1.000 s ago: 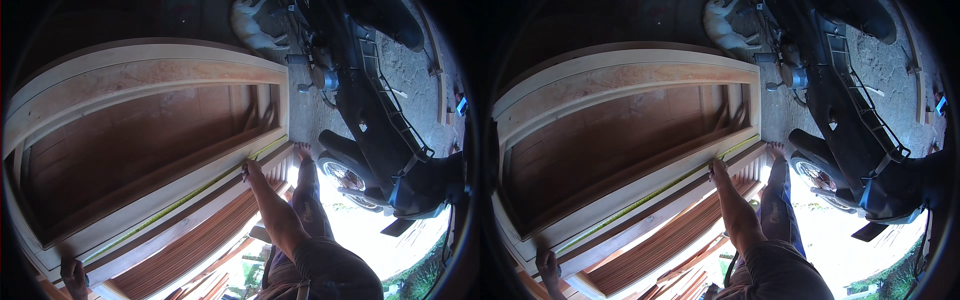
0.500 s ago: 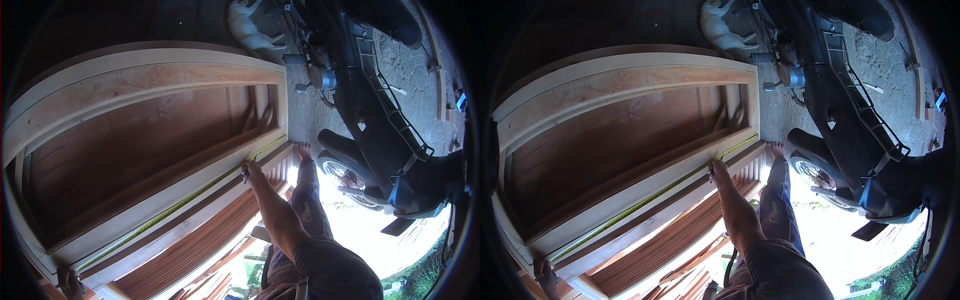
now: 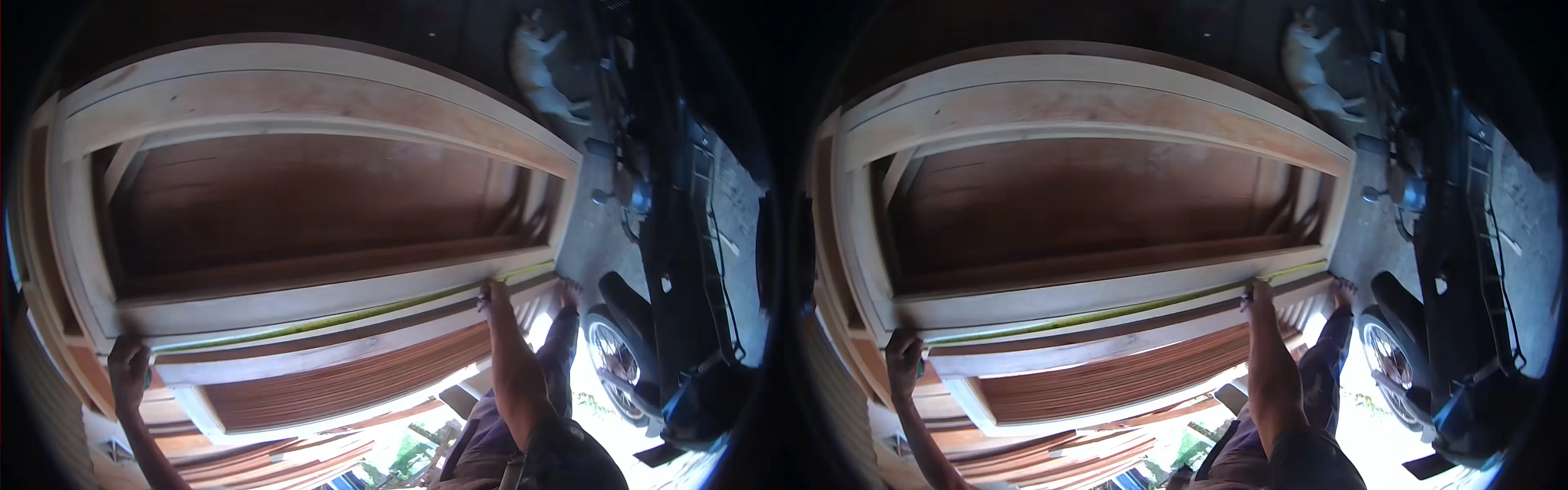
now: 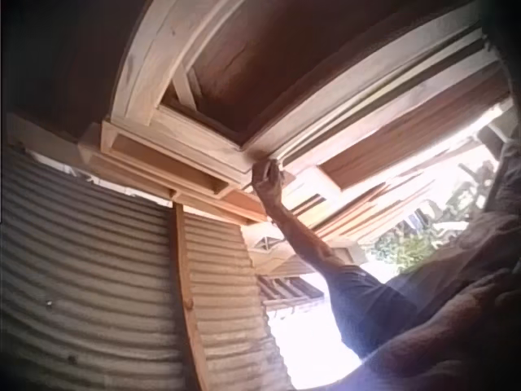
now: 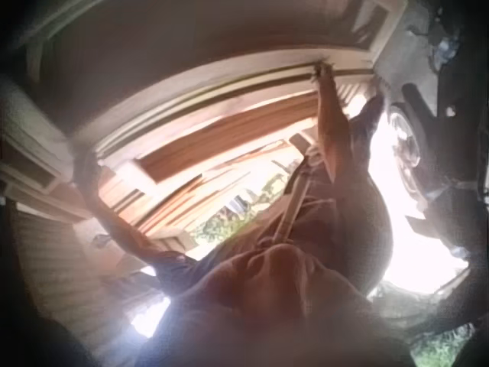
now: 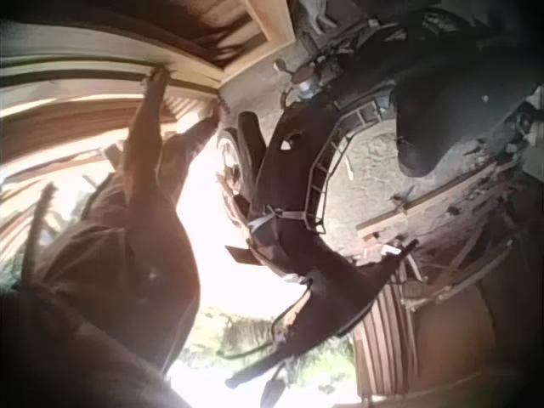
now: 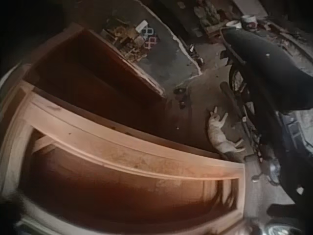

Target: The person uses a circular saw to cut a wooden plank, measures several wooden components with a tape measure, and moves various wooden boards around a workshop.

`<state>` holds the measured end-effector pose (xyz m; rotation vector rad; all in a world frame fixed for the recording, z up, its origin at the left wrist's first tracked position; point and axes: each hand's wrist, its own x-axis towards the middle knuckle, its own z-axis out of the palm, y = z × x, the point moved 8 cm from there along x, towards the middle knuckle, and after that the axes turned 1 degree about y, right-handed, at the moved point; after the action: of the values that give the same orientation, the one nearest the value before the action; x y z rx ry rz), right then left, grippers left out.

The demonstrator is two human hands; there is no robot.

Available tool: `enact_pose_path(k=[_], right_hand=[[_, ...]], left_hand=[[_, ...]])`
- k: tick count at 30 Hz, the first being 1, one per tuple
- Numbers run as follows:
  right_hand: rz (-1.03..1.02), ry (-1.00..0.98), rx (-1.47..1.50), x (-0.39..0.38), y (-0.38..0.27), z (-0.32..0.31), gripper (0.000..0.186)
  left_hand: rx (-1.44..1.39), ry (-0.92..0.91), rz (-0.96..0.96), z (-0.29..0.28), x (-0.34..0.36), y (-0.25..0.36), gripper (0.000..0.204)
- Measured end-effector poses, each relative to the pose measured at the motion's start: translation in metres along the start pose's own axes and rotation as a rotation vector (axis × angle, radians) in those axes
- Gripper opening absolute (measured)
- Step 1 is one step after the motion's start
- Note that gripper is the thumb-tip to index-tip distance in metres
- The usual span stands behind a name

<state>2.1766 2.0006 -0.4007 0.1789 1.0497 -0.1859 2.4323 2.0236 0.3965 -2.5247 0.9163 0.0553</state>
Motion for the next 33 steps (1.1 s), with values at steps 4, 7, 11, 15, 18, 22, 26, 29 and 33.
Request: enact_pose_path(k=[4, 7, 11, 15, 18, 22, 26, 29, 33], right_hand=[[0.262, -0.051, 0.034, 0.081, -0.025, -0.062, 0.036], [-0.048, -0.02, -0.093, 0.047, 0.016, -0.036, 0.026], [-0.038, 0.05, -0.215, 0.031, -0.013, -0.025, 0.027], [-0.034, 0.025, -0.292, 0.035, -0.029, 0.001, 0.026], [-0.034, 0.018, -0.333, 0.039, -0.037, 0.014, 0.025], [-0.033, 0.01, -0.377, 0.041, -0.041, 0.028, 0.025], [-0.017, -0.008, -0.403, 0.042, -0.04, 0.04, 0.024], [-0.014, -0.009, -0.42, 0.043, -0.039, 0.046, 0.023], [-0.013, -0.016, -0.443, 0.045, -0.041, 0.05, 0.022]], left_hand=[[0.063, 0.252, 0.102, -0.07, 0.048, 0.021, 0.01], [0.246, 0.223, -0.204, -0.104, -0.011, -0.054, 0.015], [0.337, 0.243, -0.205, -0.113, -0.011, -0.078, 0.018], [0.422, 0.288, -0.162, -0.124, 0.0, -0.083, 0.021], [0.436, 0.268, -0.207, -0.121, 0.01, -0.088, 0.019], [0.385, 0.205, -0.292, -0.119, 0.012, -0.1, 0.017], [0.45, 0.224, -0.284, -0.12, 0.016, -0.093, 0.018], [0.484, 0.242, -0.274, -0.121, 0.016, -0.086, 0.021], [0.498, 0.214, -0.314, -0.12, 0.018, -0.089, 0.024]])
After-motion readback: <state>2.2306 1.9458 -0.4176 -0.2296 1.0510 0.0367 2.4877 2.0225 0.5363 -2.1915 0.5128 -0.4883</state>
